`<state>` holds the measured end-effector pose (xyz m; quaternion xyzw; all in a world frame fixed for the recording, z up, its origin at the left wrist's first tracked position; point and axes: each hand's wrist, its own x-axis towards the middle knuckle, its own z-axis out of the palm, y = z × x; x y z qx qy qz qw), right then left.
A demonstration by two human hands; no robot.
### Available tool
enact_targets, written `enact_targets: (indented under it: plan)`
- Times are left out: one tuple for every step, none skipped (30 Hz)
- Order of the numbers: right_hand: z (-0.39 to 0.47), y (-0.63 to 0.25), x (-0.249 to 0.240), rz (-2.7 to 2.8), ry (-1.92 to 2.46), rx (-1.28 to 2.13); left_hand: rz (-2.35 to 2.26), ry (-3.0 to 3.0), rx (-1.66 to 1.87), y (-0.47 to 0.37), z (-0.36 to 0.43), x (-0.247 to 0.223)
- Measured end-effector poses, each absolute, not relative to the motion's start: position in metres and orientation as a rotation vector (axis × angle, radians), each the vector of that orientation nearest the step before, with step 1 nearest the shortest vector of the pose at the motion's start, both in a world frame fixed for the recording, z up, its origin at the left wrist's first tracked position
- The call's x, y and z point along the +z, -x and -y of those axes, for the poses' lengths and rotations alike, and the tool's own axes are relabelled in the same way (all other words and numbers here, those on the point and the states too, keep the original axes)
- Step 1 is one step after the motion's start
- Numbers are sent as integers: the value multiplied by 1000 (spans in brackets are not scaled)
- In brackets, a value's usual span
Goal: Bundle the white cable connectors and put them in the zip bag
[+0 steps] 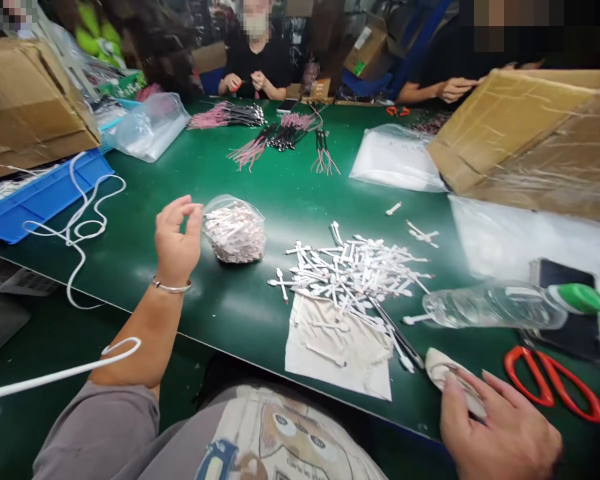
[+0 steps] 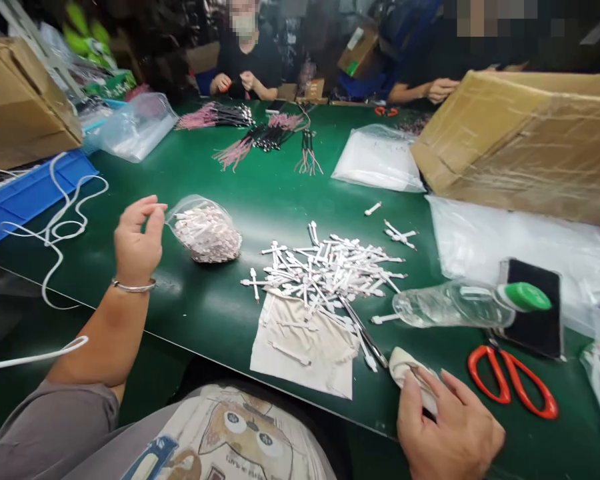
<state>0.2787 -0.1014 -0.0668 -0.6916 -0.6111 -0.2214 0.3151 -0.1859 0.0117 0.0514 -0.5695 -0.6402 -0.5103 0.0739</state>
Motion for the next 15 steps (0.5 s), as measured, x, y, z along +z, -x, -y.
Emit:
enact_targets:
  plan:
    - [103,-274,-63,1672,1767,-622,1890,1716,-1540,179,-4,52]
    - [105,-270,-60,1689,1723,-671,1863,1766,-1537,172,4,51]
    - [107,-268,-58,1693,1718,-689,1845,1864,-1519,163,12,50]
    - [109,-266,-57,1696,1707,-696,1829,1996,-1487,155,19,48]
    - [110,-266,-57,1701,1709,-689,1812,2149,-1439,147,24,45]
    - [112,-266,-57,1703,1715,-676,1788,2306,-1373,139,29,42]
    - [114,-267,-58,1702,1718,-660,1763,2449,-1293,132,31,37]
    - [115,-267,-59,1699,1721,-641,1740,2563,-1204,126,33,33]
    - [116,-268,-60,1690,1718,-626,1725,2646,-1103,120,32,28]
    - [117,-268,-60,1685,1716,-606,1717,2703,-986,116,31,24]
    - [117,-268,-60,1677,1713,-586,1714,2737,-858,113,29,20]
    - [118,-268,-60,1672,1710,-567,1713,2754,-725,110,26,16]
    - [118,-268,-59,1670,1711,-547,1708,2759,-595,108,23,12]
    - [119,-268,-59,1673,1717,-520,1691,2763,-474,106,19,9]
    - [119,-267,-58,1675,1717,-498,1667,2767,-374,103,16,6]
